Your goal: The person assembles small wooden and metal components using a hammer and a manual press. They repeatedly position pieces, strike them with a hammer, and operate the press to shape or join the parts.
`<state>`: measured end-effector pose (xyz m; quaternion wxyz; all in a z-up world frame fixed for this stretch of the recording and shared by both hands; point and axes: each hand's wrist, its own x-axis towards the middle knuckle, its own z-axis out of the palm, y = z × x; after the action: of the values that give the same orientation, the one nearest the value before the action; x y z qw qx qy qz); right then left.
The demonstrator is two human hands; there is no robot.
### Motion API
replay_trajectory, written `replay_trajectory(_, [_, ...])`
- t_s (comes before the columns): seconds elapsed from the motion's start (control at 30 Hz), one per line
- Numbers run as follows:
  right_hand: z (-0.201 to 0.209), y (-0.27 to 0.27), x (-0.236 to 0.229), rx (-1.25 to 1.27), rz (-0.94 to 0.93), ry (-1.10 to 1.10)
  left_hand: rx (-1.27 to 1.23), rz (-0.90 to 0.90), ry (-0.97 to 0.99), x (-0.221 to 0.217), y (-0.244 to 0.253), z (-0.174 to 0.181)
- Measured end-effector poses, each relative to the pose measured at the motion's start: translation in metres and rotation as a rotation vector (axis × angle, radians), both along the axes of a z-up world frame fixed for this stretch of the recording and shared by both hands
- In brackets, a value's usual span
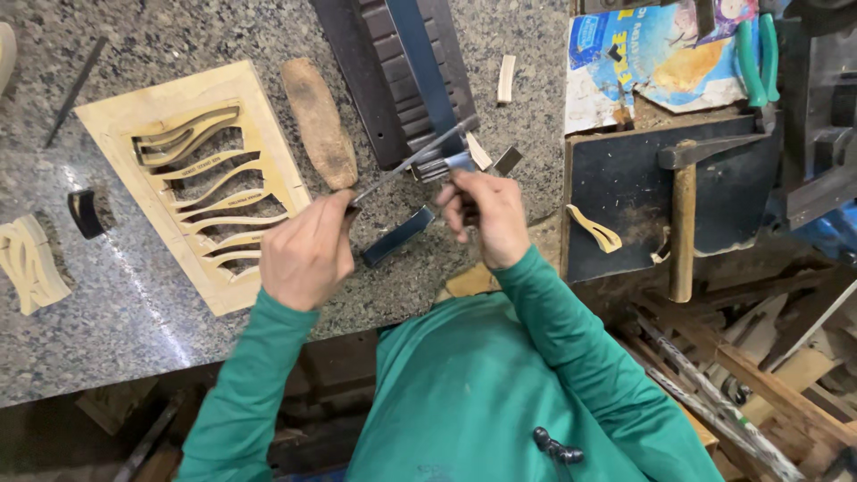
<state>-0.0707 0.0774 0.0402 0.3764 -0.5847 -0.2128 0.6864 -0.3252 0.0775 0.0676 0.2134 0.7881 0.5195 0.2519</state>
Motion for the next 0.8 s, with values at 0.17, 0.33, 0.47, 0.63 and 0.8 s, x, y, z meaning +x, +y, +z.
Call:
replay_trajectory(0.17, [0.029, -0.006, 0.052, 0.103, 0.029, -0.299, -0.203, 0.259, -0.174, 0.009, -0.045, -0.003])
replay_trajectory(0.33, [0.067, -0.029, 0.091, 0.563, 0.247, -1.209, -0.278, 0.208, 0.018, 0.022, -0.081, -0.032])
replay_trajectory(0.47, [0.096, -0.033, 0.110, 0.909, 0.325, -1.514, -0.213, 0.142, 0.149, 0.029, -0.081, -0.047])
replay_trajectory(0.63, [0.122, -0.041, 0.122, 1.129, 0.360, -1.527, -0.065, 0.145, 0.008, 0.034, -0.064, -0.025])
replay_trajectory(0.8, [0.134, -0.048, 0.133, 1.313, 0.439, -1.431, -0.238, 0.044, -0.393, 0.057, -0.035, 0.044])
